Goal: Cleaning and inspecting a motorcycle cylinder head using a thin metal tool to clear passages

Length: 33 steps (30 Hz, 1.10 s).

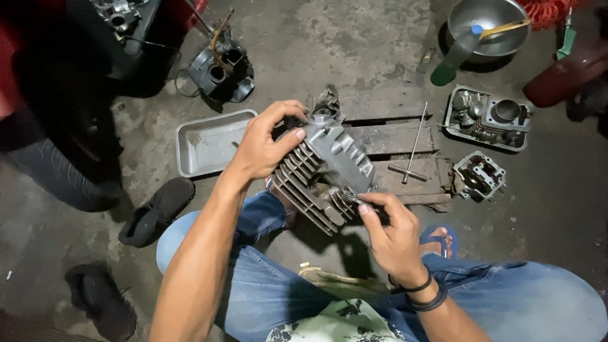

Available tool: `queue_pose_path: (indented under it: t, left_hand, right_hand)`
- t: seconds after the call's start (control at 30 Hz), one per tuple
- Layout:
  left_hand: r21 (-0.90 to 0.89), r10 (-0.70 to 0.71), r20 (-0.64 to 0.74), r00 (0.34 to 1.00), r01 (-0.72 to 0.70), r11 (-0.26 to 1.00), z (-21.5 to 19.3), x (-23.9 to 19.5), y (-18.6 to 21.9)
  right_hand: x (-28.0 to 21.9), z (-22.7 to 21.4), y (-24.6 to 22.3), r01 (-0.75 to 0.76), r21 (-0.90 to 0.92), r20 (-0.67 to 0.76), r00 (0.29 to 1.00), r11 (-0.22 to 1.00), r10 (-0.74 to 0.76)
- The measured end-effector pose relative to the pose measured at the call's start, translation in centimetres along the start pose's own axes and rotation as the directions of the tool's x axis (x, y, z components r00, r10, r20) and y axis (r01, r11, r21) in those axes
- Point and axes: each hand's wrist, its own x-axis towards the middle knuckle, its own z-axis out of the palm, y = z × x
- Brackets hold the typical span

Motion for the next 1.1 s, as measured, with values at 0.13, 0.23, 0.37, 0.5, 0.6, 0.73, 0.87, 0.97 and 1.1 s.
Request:
queue_pose_path:
  t: [0.13, 0.23, 0.37, 0.5, 0.6, 0.73, 0.87, 0.97, 1.1]
  left_hand:
    - [-0.005, 0.009, -0.023, 1.0, -0.009, 1.0, -0.6, -1.2, -0.3]
    - [-0.013, -0.029, -0.028, 0.999, 0.029, 0.999, -1.2, -1.9, -0.2]
    - [0.045, -0.012, -0.001, 1.0, 0.012, 0.999, -1.9, -2.4, -0.4]
    - [0.05, -0.065, 0.024, 0.998, 0.064, 0.997, -2.2, -2.6, 0.8]
    - [0.108, -0.154, 0.079, 0.985, 0.145, 0.984, -2.4, -2.3, 2.5]
    - [0.131, -0.305, 0.07, 0.95, 0.294, 0.947, -1.0, -2.5, 3.0]
    - [0.12, -0.357, 0.023, 0.934, 0.352, 0.928, -0.3, -2.1, 3.7]
    - [0.139, -0.398, 0.003, 0.917, 0.394, 0.908, 0.2, -1.6, 4.9]
    - [0.207, -0.436, 0.007, 0.9, 0.425, 0.881, 0.5, -1.2, 6.9]
  right_hand:
    - [-0.5, 1.0, 1.3, -0.072, 0.097, -0.007, 0.997, 0.993, 0.073]
    - [-0.3, 1.4, 0.7, -0.071, 0.099, -0.011, 0.997, 0.993, 0.072]
    - [0.1, 1.8, 0.6, -0.057, 0.092, -0.015, 0.998, 0.994, 0.059]
    - [0.1, 2.2, 1.2, -0.049, 0.062, -0.019, 0.999, 0.997, 0.05]
    - [0.2, 1.8, 1.0, -0.103, 0.089, -0.014, 0.994, 0.991, 0.105]
    - [0.3, 1.6, 1.0, -0.131, 0.086, -0.026, 0.991, 0.988, 0.133]
    - [0.5, 1.2, 2.0, -0.149, 0.086, -0.047, 0.987, 0.985, 0.154]
    - [0.9, 1.0, 2.8, -0.169, 0.05, -0.063, 0.983, 0.984, 0.172]
    - [1.4, 0.7, 3.0, -0.219, 0.008, -0.062, 0.974, 0.976, 0.219]
